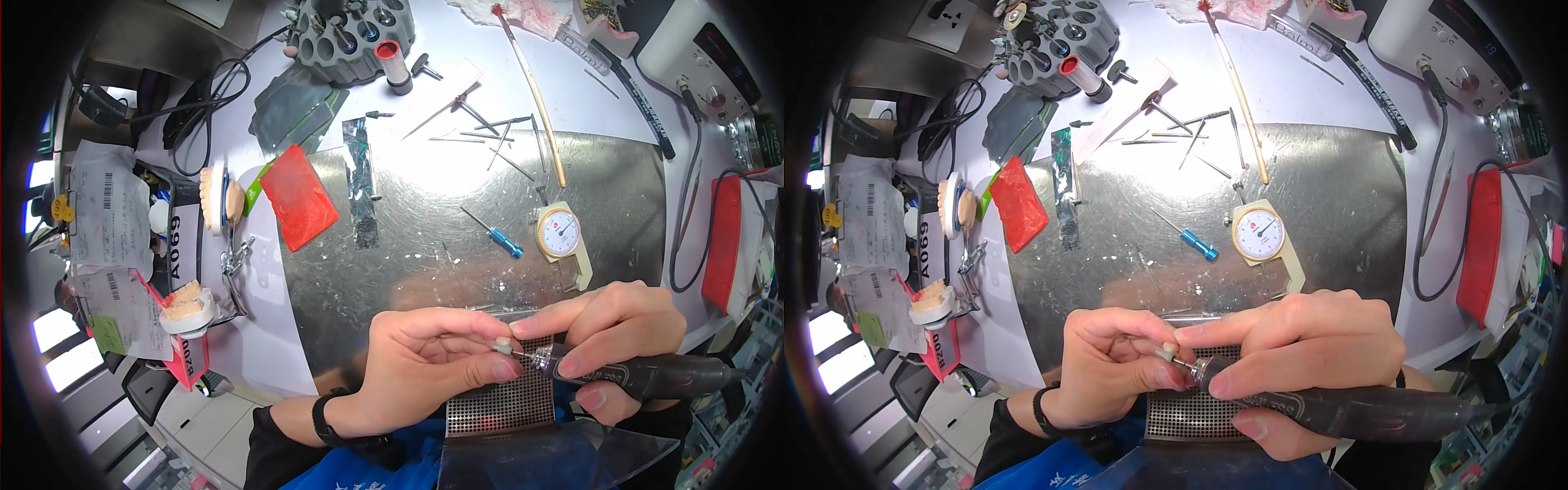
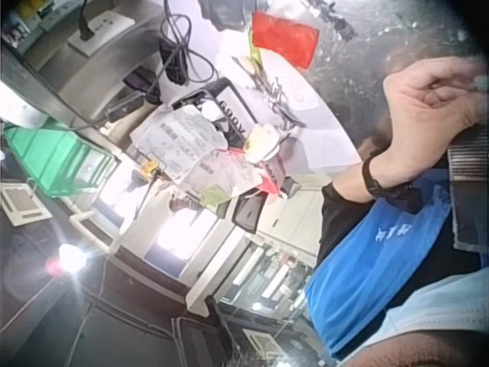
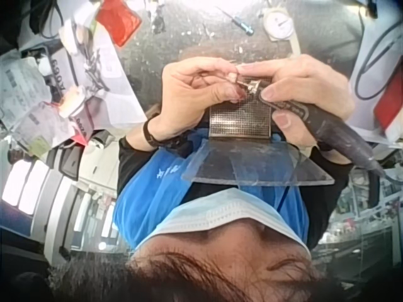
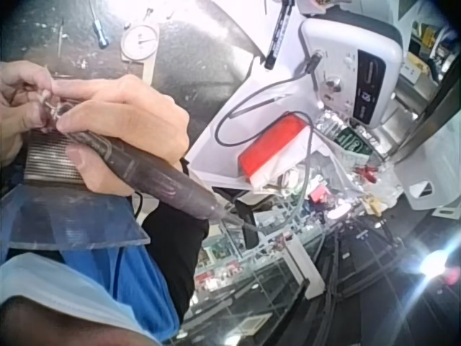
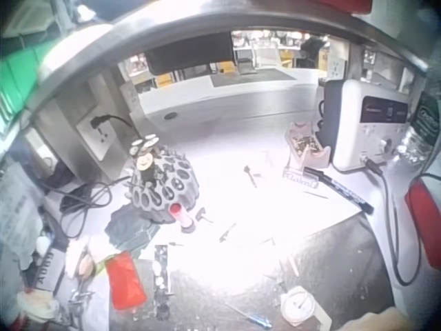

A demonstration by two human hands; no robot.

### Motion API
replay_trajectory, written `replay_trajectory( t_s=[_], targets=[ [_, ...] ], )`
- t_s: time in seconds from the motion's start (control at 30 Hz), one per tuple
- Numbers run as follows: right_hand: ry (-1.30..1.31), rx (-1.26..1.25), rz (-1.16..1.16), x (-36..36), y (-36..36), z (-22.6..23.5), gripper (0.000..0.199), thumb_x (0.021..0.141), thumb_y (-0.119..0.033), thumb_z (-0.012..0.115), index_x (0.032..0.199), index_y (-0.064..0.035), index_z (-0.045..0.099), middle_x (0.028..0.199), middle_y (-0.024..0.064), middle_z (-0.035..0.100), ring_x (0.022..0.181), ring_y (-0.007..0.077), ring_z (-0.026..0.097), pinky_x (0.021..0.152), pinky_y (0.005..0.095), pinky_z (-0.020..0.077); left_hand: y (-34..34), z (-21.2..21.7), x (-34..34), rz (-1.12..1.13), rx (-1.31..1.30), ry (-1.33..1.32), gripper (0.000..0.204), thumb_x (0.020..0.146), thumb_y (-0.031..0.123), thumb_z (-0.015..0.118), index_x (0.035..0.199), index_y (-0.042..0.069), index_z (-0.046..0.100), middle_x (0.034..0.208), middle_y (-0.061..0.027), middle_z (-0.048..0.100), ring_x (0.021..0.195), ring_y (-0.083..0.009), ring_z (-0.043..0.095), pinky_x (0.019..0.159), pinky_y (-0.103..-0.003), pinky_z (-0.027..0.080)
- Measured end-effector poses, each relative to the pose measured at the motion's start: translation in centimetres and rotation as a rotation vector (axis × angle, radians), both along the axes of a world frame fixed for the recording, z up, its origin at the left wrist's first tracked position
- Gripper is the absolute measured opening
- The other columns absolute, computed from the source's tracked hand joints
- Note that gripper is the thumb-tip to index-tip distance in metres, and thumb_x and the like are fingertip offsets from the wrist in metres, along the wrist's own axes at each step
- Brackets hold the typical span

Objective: Measuring a dental bridge mold with a thickness gauge and refining it with a rotary tool at a lab workbench.

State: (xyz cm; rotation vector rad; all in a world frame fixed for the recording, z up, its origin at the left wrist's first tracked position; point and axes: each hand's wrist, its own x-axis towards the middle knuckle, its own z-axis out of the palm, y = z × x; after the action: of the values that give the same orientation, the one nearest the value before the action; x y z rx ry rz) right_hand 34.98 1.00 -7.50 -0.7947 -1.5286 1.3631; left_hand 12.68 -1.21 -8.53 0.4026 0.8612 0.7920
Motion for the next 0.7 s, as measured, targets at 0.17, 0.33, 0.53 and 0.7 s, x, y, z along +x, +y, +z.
replay_trajectory(
  t_s=[0.17,0.33,0.53,0.7],
  targets=[
    [-0.039,-0.026,0.099,0.6,0.1,0.7,0.019,0.085,-0.016,0.072,0.085,0.0019,0.066,0.080,0.0113,0.057,0.096,0.0408,0.071,0.078,0.0415,0.0628,0.0,0.1,0.1,-0.017,0.000,-0.002,0.025,0.079,-0.012,0.075,0.101,-0.013,0.063,0.094,-0.0184,0.069,0.086,-0.0238,0.072,0.078,-0.034,0.062],
    [0.092,-0.064,-0.091,0.4,0.3,-0.7,0.028,0.077,-0.011,0.081,0.099,0.0022,0.070,0.090,0.0152,0.068,0.091,0.0336,0.073,0.069,0.0335,0.0575,-0.1,-0.2,0.0,0.046,-0.006,-0.075,0.027,0.078,-0.015,0.074,0.102,-0.011,0.063,0.094,-0.0187,0.067,0.084,-0.0263,0.072,0.077,-0.035,0.061],
    [0.170,-0.085,-0.164,1.3,0.3,-0.7,0.024,0.083,-0.017,0.078,0.092,0.0013,0.066,0.083,0.0110,0.062,0.069,0.0208,0.064,0.062,0.0293,0.0510,0.1,-0.9,0.1,-0.060,0.271,0.026,0.034,0.076,-0.020,0.071,0.107,-0.009,0.065,0.095,-0.0199,0.066,0.085,-0.0271,0.072,0.077,-0.036,0.061],
    [0.201,-0.308,-0.346,2.0,0.9,0.2,0.035,0.090,-0.024,0.058,0.064,-0.0021,0.053,0.065,0.0072,0.048,0.051,0.0107,0.041,0.048,0.0232,0.0309,0.0,-1.0,0.3,-0.056,0.308,0.035,0.037,0.078,-0.020,0.069,0.113,-0.008,0.065,0.108,-0.0231,0.065,0.095,-0.0272,0.070,0.085,-0.036,0.060]
  ],
)
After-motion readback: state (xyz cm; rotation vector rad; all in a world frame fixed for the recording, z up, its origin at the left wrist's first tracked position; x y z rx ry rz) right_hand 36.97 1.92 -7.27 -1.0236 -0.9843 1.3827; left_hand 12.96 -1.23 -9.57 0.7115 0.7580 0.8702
